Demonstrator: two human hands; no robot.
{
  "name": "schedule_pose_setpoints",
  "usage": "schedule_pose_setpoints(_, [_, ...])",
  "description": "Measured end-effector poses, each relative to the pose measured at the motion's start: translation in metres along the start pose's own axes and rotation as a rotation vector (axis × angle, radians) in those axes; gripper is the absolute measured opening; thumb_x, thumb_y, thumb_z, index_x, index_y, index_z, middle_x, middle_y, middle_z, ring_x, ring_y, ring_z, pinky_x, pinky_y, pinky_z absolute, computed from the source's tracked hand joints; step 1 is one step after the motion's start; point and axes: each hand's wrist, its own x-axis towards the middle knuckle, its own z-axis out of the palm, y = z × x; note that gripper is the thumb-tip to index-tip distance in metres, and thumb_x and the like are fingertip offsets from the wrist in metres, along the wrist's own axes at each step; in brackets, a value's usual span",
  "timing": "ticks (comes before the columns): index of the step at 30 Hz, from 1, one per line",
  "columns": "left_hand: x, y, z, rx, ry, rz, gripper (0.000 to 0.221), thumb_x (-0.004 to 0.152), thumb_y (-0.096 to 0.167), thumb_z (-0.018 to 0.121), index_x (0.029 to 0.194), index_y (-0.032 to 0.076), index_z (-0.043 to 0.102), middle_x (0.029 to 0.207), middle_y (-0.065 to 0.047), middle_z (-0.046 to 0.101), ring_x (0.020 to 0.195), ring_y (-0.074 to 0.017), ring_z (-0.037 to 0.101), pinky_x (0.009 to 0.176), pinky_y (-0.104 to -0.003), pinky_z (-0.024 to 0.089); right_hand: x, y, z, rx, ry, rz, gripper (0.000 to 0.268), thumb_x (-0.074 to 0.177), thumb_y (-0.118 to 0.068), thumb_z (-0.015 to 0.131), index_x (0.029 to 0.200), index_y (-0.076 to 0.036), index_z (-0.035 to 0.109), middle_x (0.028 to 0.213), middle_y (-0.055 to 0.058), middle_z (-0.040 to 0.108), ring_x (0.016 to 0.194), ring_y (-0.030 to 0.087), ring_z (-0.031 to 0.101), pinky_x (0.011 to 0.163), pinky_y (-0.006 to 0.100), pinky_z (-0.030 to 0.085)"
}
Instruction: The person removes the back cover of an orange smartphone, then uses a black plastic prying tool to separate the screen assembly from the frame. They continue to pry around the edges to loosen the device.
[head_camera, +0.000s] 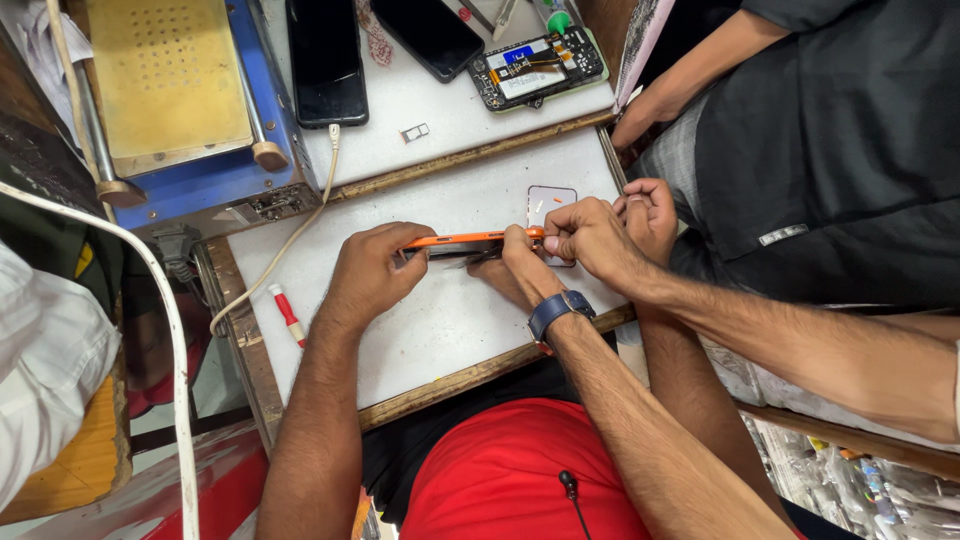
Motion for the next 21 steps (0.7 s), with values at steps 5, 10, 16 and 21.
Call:
schedule_pose_setpoints(5, [0.0, 0.0, 0.0, 0.005, 0.021, 0.025, 0.027, 0.086, 0.016, 0.074, 0.112, 0.012, 0.077, 0.101, -0.006, 0.08, 0.077, -0.0169, 0.073, 0.07, -0.032, 0.06, -0.042, -0.049, -0.011, -0.73, 0.395, -0.575, 0.017, 0.085, -0.028, 0.077, 0.084, -0.012, 0.082, 0.069, 0.002, 0.077, 0.06, 0.016, 0.054, 0.088, 0.044, 0.03])
schedule_pose_setpoints(10, [0.001, 0.0, 0.0, 0.01, 0.027, 0.018, 0.027, 0.086, 0.015, 0.074, 0.112, 0.013, 0.078, 0.102, -0.006, 0.08, 0.077, -0.0171, 0.073, 0.07, -0.032, 0.06, -0.038, -0.048, -0.01, -0.653, 0.307, -0.692, 0.014, 0.087, -0.017, 0.074, 0.096, -0.008, 0.08, 0.083, 0.003, 0.078, 0.073, 0.018, 0.068, 0.082, 0.033, 0.04])
schedule_pose_setpoints(16, [0.001, -0.001, 0.002, 0.022, 0.021, 0.013, 0.027, 0.086, 0.015, 0.074, 0.112, 0.013, 0.078, 0.1, -0.006, 0.08, 0.077, -0.0169, 0.073, 0.07, -0.032, 0.061, -0.021, 0.004, -0.01, -0.505, 0.18, -0.643, 0.013, 0.09, -0.011, 0.072, 0.101, -0.004, 0.076, 0.083, 0.006, 0.077, 0.075, 0.017, 0.072, 0.076, 0.03, 0.051])
schedule_pose_setpoints(21, [0.001, -0.003, 0.003, 0.021, 0.014, 0.021, 0.026, 0.087, 0.014, 0.074, 0.112, 0.012, 0.078, 0.101, -0.006, 0.08, 0.079, -0.0162, 0.074, 0.069, -0.032, 0.061, 0.001, 0.083, -0.017, 0.235, 0.692, -0.402, 0.008, 0.103, -0.003, 0.057, 0.109, -0.002, 0.052, 0.083, 0.007, 0.061, 0.06, 0.006, 0.052, 0.051, 0.022, 0.047])
